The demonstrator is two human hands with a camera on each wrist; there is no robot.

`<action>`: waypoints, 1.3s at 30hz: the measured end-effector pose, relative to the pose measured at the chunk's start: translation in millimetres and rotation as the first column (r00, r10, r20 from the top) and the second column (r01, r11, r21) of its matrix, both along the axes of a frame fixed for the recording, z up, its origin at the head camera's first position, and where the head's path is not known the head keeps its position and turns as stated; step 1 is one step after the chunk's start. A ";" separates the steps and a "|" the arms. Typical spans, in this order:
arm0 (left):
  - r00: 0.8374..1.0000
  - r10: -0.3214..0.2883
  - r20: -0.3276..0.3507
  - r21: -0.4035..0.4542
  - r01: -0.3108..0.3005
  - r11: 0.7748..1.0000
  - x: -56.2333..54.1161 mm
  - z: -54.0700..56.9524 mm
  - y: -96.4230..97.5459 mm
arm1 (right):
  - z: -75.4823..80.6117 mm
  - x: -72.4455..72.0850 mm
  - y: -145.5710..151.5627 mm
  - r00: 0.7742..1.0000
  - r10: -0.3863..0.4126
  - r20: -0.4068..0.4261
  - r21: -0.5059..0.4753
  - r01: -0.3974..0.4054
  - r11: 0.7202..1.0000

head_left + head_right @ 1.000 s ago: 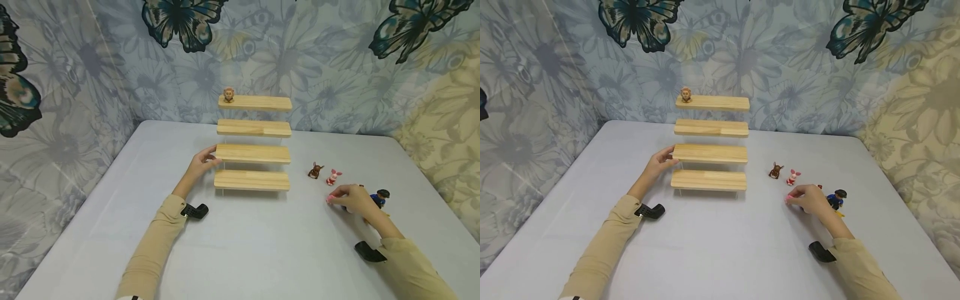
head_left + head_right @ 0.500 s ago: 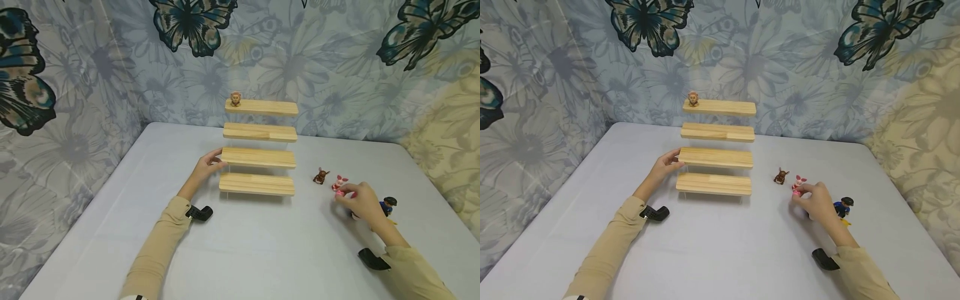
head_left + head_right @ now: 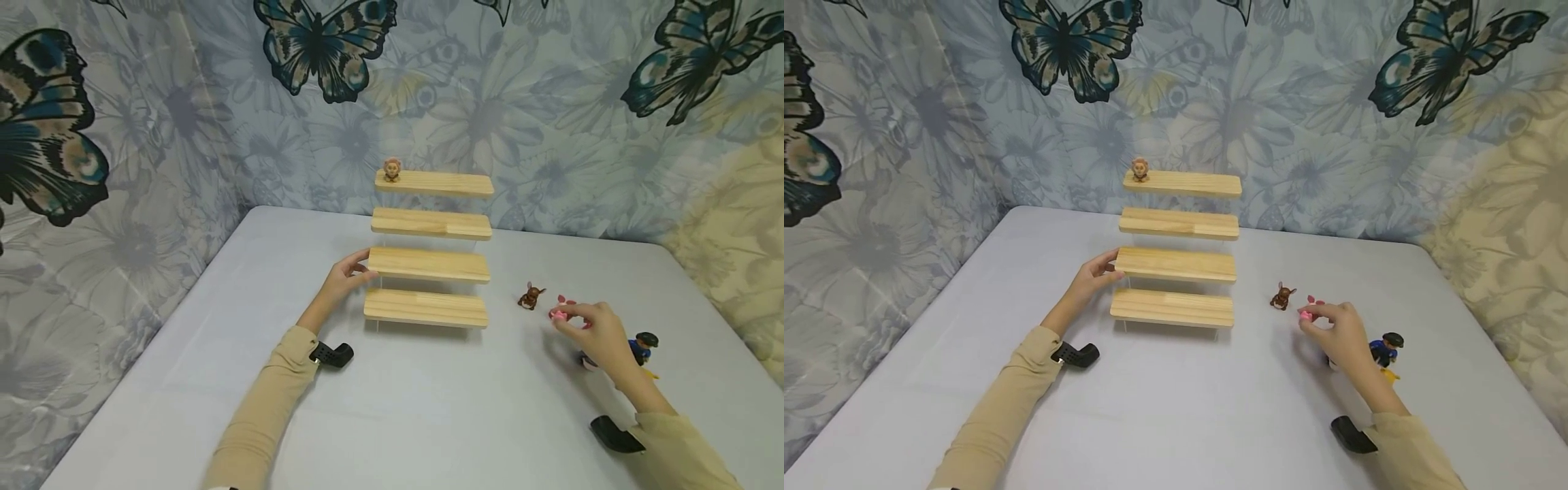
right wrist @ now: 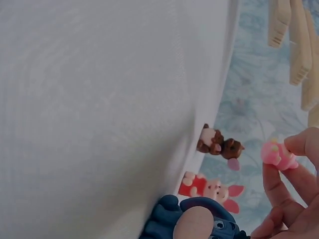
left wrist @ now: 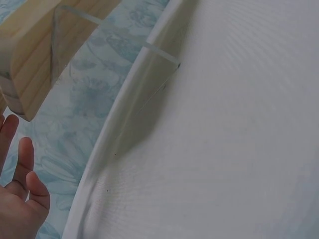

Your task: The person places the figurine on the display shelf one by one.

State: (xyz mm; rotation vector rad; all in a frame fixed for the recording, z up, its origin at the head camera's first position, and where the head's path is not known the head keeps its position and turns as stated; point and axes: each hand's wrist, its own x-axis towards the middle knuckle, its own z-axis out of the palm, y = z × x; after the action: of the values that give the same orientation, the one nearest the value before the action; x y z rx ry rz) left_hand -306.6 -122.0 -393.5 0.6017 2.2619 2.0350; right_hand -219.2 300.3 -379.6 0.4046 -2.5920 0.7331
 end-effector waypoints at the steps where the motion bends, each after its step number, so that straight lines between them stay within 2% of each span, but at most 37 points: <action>1: 1.000 -0.002 0.000 0.002 0.002 1.000 -1.2 -3.1 1.1 | 0.2 1.7 0.8 1.000 -0.001 -0.001 -0.002 0.001 1.000; 7: 1.000 0.024 -0.006 0.001 -0.024 1.000 -11.6 -20.6 1.8 | 3.3 0.6 -0.5 0.999 0.023 -0.045 -0.017 -0.024 1.000; 12: 1.000 0.020 -0.013 0.009 -0.020 1.000 -12.1 -20.9 1.0 | 10.0 -4.6 -6.8 0.998 0.021 -0.058 -0.035 -0.023 0.999; 19: 1.000 0.022 0.013 0.020 -0.022 1.000 -11.0 -21.0 0.5 | 22.8 -7.3 -13.7 0.999 -0.016 0.050 -0.105 0.021 0.994; 23: 1.000 0.019 0.009 0.012 -0.019 1.000 -11.3 -21.9 0.5 | 27.0 -9.9 -15.1 0.998 -0.030 0.057 -0.117 0.037 0.992; 31: 1.000 0.015 0.011 0.020 -0.015 1.000 -12.2 -20.8 -2.7 | 35.7 -18.6 -22.6 0.999 -0.022 0.038 -0.139 0.027 0.990; 36: 1.000 0.002 0.015 0.017 -0.002 1.000 0.1 -2.8 -0.8 | 42.4 -21.3 -25.4 0.998 -0.025 0.063 -0.179 0.036 0.983; 39: 1.000 0.003 0.011 0.013 -0.003 1.000 -3.3 -6.0 0.6 | -1.4 -57.5 14.4 0.997 -0.052 0.049 -0.179 0.060 0.982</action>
State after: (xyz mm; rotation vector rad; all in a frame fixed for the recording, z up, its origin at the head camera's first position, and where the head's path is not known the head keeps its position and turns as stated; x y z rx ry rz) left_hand -309.9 -121.4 -399.5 0.5869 2.2468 2.0502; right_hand -276.8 314.8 -381.0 0.2618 -2.5383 0.9578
